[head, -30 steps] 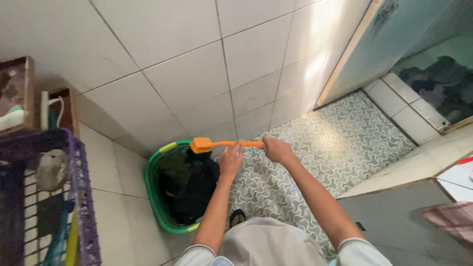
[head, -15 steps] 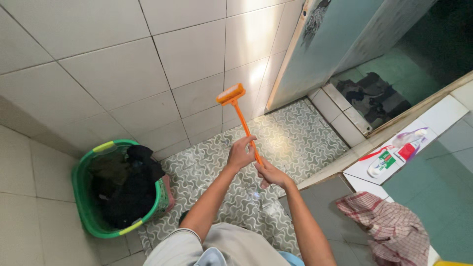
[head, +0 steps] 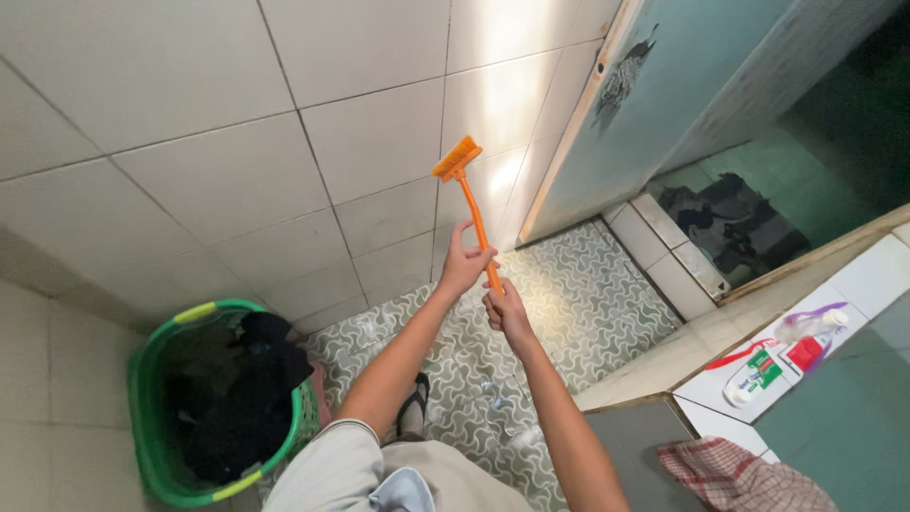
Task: The person wipes a tiled wall with a cloth and then scrubs the tiles using a long-handled orange brush.
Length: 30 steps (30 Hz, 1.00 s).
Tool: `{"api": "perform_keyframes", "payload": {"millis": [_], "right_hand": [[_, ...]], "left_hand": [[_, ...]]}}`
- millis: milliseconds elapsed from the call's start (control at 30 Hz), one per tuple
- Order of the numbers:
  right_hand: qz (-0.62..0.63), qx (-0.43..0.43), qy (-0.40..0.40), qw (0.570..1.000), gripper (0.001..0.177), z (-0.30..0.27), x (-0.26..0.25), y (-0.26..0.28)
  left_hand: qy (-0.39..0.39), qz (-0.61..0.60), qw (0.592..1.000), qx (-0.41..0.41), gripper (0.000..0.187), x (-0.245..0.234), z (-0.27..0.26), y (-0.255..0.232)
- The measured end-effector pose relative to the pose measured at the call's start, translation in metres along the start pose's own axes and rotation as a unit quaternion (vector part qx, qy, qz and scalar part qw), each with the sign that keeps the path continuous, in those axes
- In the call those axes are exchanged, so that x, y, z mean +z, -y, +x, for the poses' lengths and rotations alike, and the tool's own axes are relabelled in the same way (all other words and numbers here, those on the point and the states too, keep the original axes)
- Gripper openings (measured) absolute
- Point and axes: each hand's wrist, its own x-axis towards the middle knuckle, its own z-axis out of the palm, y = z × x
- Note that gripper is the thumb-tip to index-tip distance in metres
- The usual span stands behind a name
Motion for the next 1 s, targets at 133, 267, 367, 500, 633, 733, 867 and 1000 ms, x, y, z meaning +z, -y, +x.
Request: {"api": "perform_keyframes", "payload": {"millis": [133, 267, 367, 500, 633, 733, 867, 1000], "right_hand": [[0.044, -0.156, -0.07, 0.984, 0.028, 0.072, 0.01, -0.003], [0.006, -0.236, -0.043, 0.971, 0.023, 0.138, 0.006, 0.041], [-0.003, -0.208, -0.029, 0.978, 0.031, 0.182, 0.003, 0.104], [-0.004, -0.165, -0.045, 0.985, 0.029, 0.222, 0.009, 0.158], [-0.136, -0.146, -0.133, 0.971, 0.027, 0.264, -0.002, 0.13], [-0.138, -0.088, -0.105, 0.981, 0.029, 0.272, -0.023, 0.077], [-0.216, -0.043, -0.104, 0.97, 0.029, 0.255, -0.047, 0.009], [-0.4, -0.116, -0.172, 0.893, 0.035, 0.243, -0.058, -0.011]], "left_hand": [[0.052, -0.027, 0.997, 0.041, 0.073, 0.003, 0.077, -0.016], [0.109, -0.044, 0.991, 0.066, 0.075, 0.028, 0.161, -0.047], [0.21, -0.027, 0.973, 0.096, 0.072, 0.039, 0.229, -0.075], [0.266, -0.009, 0.963, 0.034, 0.047, 0.041, 0.296, -0.102], [0.241, 0.017, 0.969, 0.045, 0.021, 0.017, 0.335, -0.082], [0.263, -0.086, 0.961, -0.024, 0.022, -0.018, 0.337, -0.045], [0.237, -0.18, 0.943, -0.152, 0.023, -0.047, 0.296, 0.016], [0.198, -0.254, 0.922, -0.214, 0.014, -0.044, 0.276, 0.037]]}}
